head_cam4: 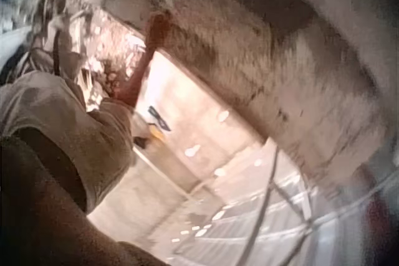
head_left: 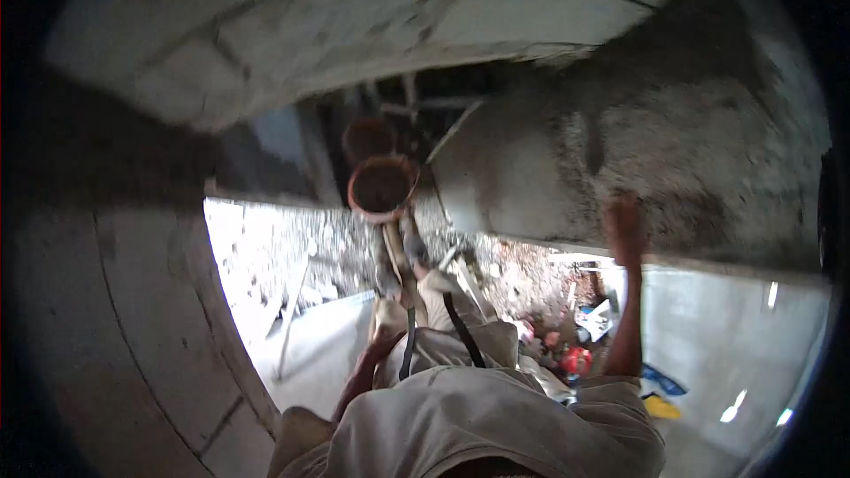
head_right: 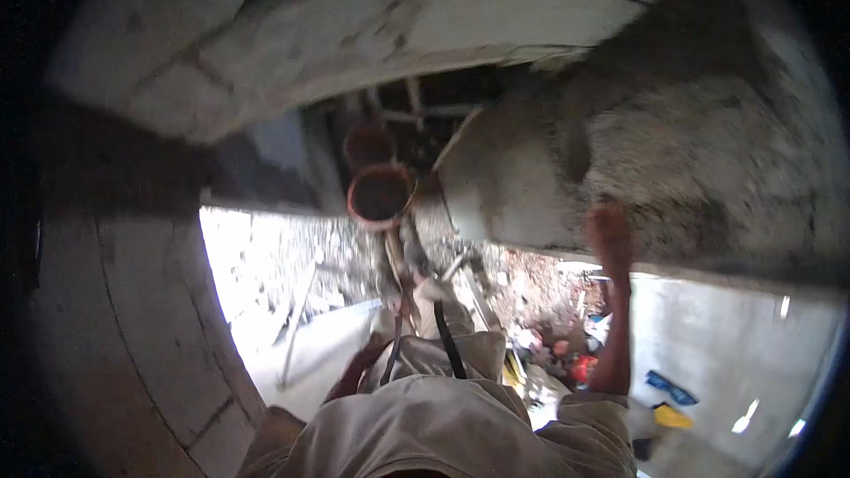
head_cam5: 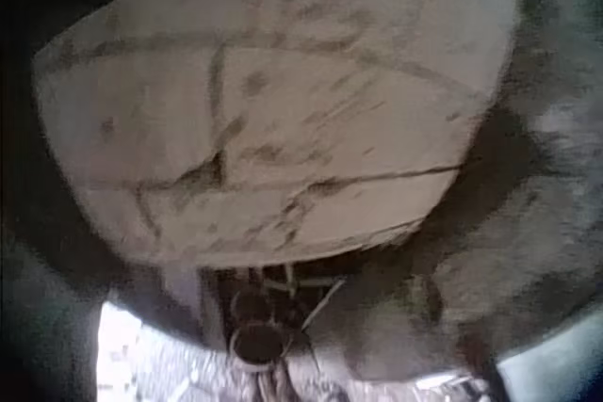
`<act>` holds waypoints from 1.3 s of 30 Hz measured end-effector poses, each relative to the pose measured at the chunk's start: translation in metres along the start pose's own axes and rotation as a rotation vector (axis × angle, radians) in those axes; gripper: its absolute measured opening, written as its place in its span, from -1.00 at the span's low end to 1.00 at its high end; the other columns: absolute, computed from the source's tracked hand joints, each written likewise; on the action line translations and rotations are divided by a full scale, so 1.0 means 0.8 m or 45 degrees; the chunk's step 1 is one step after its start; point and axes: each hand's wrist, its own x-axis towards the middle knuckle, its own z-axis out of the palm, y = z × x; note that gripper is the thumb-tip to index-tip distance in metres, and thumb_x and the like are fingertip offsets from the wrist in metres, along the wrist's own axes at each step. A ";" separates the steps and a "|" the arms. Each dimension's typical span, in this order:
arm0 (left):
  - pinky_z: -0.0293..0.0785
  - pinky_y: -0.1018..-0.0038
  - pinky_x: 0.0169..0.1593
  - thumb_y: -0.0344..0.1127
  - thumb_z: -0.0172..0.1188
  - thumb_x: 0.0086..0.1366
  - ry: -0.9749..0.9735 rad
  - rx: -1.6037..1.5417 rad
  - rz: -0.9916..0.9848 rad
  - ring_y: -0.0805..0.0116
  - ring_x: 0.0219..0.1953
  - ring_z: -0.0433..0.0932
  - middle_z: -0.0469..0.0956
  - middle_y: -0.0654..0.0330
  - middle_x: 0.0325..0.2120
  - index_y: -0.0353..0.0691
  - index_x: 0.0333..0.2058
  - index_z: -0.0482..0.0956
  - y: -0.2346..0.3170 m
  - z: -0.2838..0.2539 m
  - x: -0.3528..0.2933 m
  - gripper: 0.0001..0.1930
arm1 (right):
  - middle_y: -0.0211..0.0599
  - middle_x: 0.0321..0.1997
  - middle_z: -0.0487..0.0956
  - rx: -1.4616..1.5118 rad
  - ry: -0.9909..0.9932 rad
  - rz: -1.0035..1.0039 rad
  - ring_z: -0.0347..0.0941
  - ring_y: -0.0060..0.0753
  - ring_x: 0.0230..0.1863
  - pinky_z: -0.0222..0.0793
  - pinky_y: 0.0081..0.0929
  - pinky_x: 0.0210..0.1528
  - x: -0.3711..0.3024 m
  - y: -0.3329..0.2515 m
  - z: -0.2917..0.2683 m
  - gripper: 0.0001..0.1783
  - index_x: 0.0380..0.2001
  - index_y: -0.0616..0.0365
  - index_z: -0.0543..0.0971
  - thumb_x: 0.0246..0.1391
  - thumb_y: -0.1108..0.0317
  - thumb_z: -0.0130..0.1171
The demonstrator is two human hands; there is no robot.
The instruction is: The person applies mortar onto a brick wall using a trowel, repeatedly scooping the mortar from a bucket and throwing it onto the wall surface.
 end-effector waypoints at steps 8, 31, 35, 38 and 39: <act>0.34 0.02 0.07 0.36 0.02 0.11 -0.028 -0.349 -0.568 -0.34 0.06 0.34 0.14 -0.35 0.15 0.00 0.34 -0.21 0.009 0.079 0.007 -0.02 | -0.12 -0.28 0.45 0.363 -0.812 -0.296 0.49 0.00 -0.35 0.42 -0.09 -0.39 0.011 -0.365 0.415 -0.52 -0.03 -0.05 0.36 -0.09 0.30 0.18; 0.27 0.27 0.16 -0.14 0.33 0.05 0.536 -0.663 -0.626 0.01 0.11 0.34 0.33 -0.05 0.05 -0.27 0.14 0.24 -0.008 0.105 0.075 -0.28 | -0.08 -0.25 0.55 1.006 -1.009 -0.157 0.50 0.02 -0.28 0.40 -0.14 -0.29 -0.043 -0.529 0.817 -0.61 -0.13 0.04 0.49 -0.05 0.16 0.19; 0.28 0.25 0.15 -0.03 0.29 0.07 0.509 -0.588 -0.563 -0.03 0.11 0.34 0.32 -0.09 0.07 -0.26 0.17 0.21 -0.016 0.102 0.074 -0.24 | -0.10 -0.25 0.57 0.953 -0.750 -0.236 0.52 -0.01 -0.26 0.42 -0.18 -0.25 -0.025 -0.524 0.723 -0.57 -0.09 0.02 0.48 -0.04 0.12 0.20; 0.29 0.24 0.13 -0.01 0.28 0.08 0.430 -0.566 -0.528 -0.05 0.10 0.34 0.30 -0.13 0.07 -0.26 0.19 0.18 -0.016 0.098 0.070 -0.22 | -0.10 -0.26 0.57 1.062 -0.831 -0.074 0.52 0.03 -0.24 0.42 -0.16 -0.23 -0.014 -0.496 0.649 -0.56 -0.10 -0.02 0.48 -0.06 0.09 0.22; 0.31 0.23 0.11 0.02 0.28 0.08 0.457 -0.559 -0.428 -0.09 0.09 0.35 0.30 -0.17 0.06 -0.27 0.21 0.13 -0.024 0.102 0.067 -0.17 | -0.09 -0.25 0.57 1.038 -0.806 -0.060 0.51 0.04 -0.23 0.42 -0.15 -0.23 -0.009 -0.488 0.614 -0.56 -0.10 -0.01 0.46 -0.06 0.09 0.22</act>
